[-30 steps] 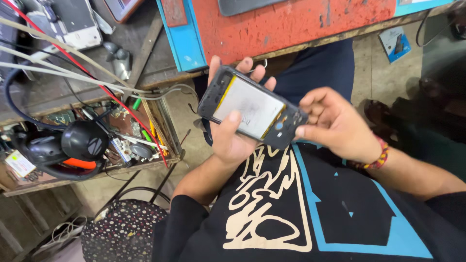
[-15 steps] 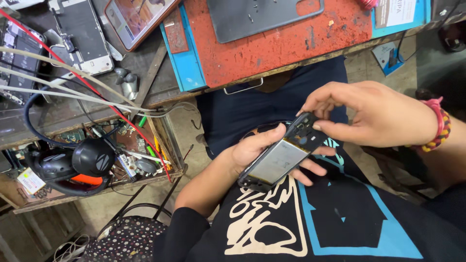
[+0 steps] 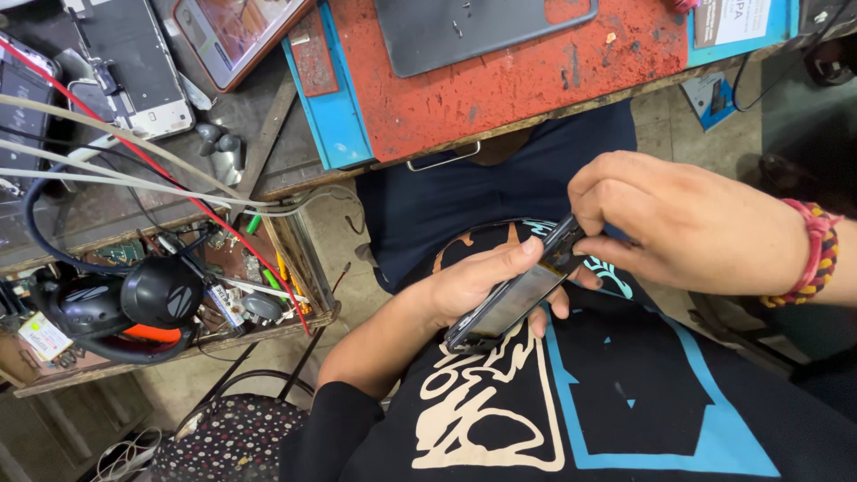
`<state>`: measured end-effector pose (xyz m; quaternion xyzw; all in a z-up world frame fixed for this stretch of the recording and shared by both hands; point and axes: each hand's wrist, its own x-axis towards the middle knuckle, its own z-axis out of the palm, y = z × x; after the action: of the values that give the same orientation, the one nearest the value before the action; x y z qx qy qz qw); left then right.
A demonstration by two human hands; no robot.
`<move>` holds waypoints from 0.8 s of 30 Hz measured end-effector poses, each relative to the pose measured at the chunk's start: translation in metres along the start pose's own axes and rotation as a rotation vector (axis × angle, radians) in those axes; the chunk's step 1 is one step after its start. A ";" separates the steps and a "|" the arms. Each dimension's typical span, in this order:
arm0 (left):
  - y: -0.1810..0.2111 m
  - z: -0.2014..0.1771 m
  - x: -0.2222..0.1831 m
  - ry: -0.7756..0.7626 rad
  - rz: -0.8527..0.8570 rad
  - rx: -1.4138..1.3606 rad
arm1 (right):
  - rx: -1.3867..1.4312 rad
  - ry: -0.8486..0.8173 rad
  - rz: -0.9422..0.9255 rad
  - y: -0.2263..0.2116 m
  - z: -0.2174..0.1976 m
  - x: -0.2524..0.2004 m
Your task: The person removes the back cover of a phone and unscrews the internal components using a screwdriver. They then detach the internal cover to access the battery and circuitry.
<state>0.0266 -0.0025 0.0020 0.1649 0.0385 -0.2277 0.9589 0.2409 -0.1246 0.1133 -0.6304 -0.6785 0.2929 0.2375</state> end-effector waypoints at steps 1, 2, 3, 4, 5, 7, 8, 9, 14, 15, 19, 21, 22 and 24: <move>0.000 0.001 0.001 0.000 -0.001 -0.002 | 0.001 -0.001 0.001 0.000 -0.001 0.000; 0.001 0.001 0.002 0.024 -0.005 0.033 | -0.020 -0.018 -0.007 -0.001 -0.002 0.001; 0.001 0.002 0.003 0.048 -0.009 0.068 | -0.041 -0.034 -0.016 -0.001 -0.003 0.001; 0.001 0.002 0.003 0.048 -0.010 0.067 | -0.041 -0.035 -0.015 -0.001 -0.003 0.001; 0.001 0.002 0.004 0.063 -0.023 0.092 | -0.054 -0.035 -0.060 -0.001 -0.002 0.001; 0.000 0.003 0.003 0.079 -0.037 0.115 | -0.066 -0.035 -0.105 0.001 -0.001 -0.001; -0.001 0.003 0.003 0.103 -0.065 0.158 | -0.140 -0.083 -0.144 0.003 -0.001 -0.002; -0.001 0.003 0.003 0.126 -0.095 0.201 | -0.216 -0.130 -0.182 0.005 -0.001 -0.003; -0.002 0.003 0.005 0.146 -0.089 0.133 | -0.146 -0.160 -0.061 0.012 0.003 0.002; -0.003 0.003 0.004 0.133 -0.086 0.128 | -0.039 -0.122 0.032 0.012 0.004 0.004; -0.005 -0.002 0.001 0.137 -0.129 0.127 | 0.020 -0.153 0.286 0.015 0.010 0.004; -0.006 -0.005 0.001 0.129 -0.100 0.101 | 0.140 -0.110 0.369 0.022 0.013 0.001; -0.007 -0.006 0.001 0.127 -0.103 0.101 | 0.141 -0.108 0.372 0.025 0.016 -0.003; -0.006 -0.009 -0.001 0.040 -0.066 0.008 | 0.255 -0.003 0.332 0.029 0.023 -0.010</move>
<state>0.0232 -0.0042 -0.0077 0.1718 0.0623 -0.2560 0.9493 0.2465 -0.1359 0.0771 -0.6980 -0.5232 0.4123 0.2629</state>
